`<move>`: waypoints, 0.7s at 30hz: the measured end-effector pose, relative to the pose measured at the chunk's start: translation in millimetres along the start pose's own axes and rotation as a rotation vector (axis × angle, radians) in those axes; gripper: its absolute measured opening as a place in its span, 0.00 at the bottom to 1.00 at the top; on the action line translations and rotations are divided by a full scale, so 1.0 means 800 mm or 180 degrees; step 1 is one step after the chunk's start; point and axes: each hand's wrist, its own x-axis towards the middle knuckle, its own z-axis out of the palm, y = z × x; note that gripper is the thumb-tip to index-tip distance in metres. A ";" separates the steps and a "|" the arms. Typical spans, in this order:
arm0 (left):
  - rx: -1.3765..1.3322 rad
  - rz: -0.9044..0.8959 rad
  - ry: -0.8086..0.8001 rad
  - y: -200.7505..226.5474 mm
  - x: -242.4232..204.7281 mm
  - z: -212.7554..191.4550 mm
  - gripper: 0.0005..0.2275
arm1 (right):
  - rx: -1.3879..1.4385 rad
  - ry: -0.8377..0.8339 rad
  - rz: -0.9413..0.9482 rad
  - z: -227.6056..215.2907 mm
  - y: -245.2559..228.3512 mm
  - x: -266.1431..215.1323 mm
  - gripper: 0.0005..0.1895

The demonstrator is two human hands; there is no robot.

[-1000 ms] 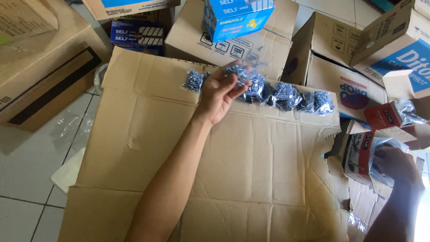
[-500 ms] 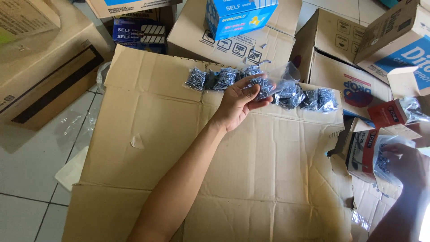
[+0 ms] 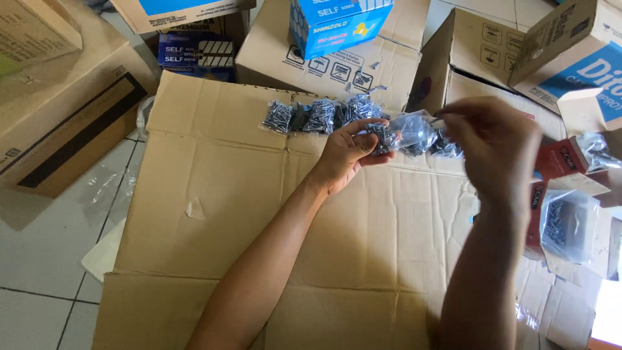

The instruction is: Picking up small plastic bags containing screws and placing them into a cardboard box for packaging.

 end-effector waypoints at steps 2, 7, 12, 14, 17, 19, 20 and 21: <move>-0.0027 0.0016 0.0018 -0.003 0.002 -0.004 0.17 | -0.0111 -0.0156 -0.0148 0.013 -0.009 0.010 0.07; -0.0183 0.0087 0.0009 -0.001 0.004 -0.010 0.17 | -0.0190 -0.0405 -0.0201 0.016 -0.025 0.018 0.11; -0.0049 0.0072 -0.0164 0.002 0.001 -0.006 0.18 | -0.0632 -0.1216 -0.0219 0.003 -0.009 0.017 0.09; 0.0047 0.0043 -0.0113 0.002 0.000 -0.003 0.19 | -0.0759 -0.1400 -0.0072 0.006 -0.019 0.020 0.09; 0.0181 -0.0007 -0.0045 0.003 -0.001 -0.001 0.20 | -0.0906 -0.1619 -0.0006 0.007 -0.013 0.022 0.10; 0.0216 -0.0034 -0.0022 0.004 -0.003 -0.001 0.19 | -0.0926 -0.1657 -0.0079 0.008 -0.012 0.022 0.11; 0.0207 -0.0040 -0.0081 0.005 -0.003 -0.002 0.20 | -0.0795 -0.1534 -0.0080 0.008 -0.015 0.021 0.10; 0.0200 -0.0047 -0.0149 0.006 -0.002 -0.002 0.21 | -0.0668 -0.1401 -0.0082 0.008 -0.019 0.021 0.09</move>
